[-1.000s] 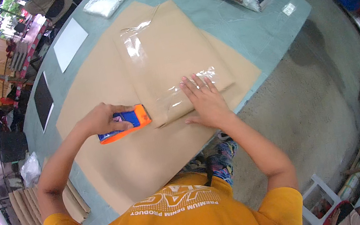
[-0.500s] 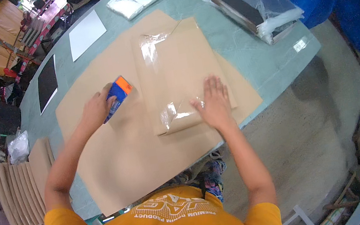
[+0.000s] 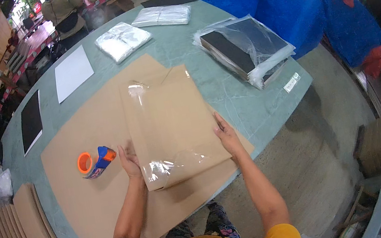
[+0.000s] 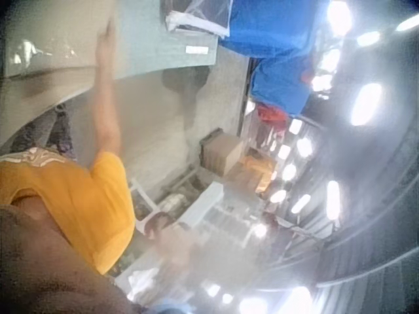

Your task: The person places packaged items onto large sheets of paper, folds the paper around the items, and secures the wrapping with clear tape from a hand dispenser.

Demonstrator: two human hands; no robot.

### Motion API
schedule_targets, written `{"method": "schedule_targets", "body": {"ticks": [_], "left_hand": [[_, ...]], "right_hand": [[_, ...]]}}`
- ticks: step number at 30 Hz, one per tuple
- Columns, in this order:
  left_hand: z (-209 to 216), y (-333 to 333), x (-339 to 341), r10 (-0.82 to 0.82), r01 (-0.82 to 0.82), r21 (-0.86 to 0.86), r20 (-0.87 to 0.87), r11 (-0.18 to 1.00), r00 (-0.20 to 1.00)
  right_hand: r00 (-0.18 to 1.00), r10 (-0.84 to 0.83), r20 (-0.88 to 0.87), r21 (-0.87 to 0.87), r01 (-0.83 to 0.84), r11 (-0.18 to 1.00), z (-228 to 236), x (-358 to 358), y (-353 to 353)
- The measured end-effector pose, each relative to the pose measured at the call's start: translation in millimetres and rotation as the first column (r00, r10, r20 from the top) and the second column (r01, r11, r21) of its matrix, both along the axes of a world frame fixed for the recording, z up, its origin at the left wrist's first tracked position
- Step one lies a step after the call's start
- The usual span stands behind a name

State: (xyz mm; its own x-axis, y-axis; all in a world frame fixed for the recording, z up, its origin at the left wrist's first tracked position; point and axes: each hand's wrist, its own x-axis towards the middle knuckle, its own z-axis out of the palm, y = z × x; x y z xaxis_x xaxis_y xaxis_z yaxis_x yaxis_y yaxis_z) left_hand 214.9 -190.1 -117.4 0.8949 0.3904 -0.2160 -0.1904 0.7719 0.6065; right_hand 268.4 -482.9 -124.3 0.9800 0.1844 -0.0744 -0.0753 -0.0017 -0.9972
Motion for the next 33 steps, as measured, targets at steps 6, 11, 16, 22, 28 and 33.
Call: {"method": "schedule_targets", "body": {"ticks": [6, 11, 16, 22, 28, 33], "left_hand": [[132, -37, -15, -0.275, 0.277, 0.253, -0.043, 0.927, 0.960], [108, -48, 15, -0.225, 0.334, 0.942, -0.323, 0.011, 0.919], [30, -37, 13, 0.069, 0.632, 0.755, -0.631, -0.174, 0.773], [27, 1, 4, -0.140, 0.797, 0.596, -0.785, 0.101, 0.604], [53, 59, -109, 0.115, 0.286, 0.914, -0.330, 0.289, 0.937], [143, 201, -224, 0.503, 0.034, 0.999, -0.020, -0.018, 0.864]], "right_hand": [[0.950, 0.074, -0.302, 0.151, -0.029, 0.988, 50, -44, 16], [0.855, 0.359, -0.375, 0.615, -0.060, 0.787, 69, -19, -35], [0.905, 0.045, -0.423, 0.425, 0.154, 0.892, -8, -40, -31], [0.824, 0.169, -0.541, 0.482, 0.139, 0.865, -6, -53, -35], [0.853, 0.416, -0.315, 0.555, -0.190, 0.810, 25, -84, 47], [0.693, 0.666, -0.278, 0.716, -0.312, 0.624, 55, -115, 231]]}}
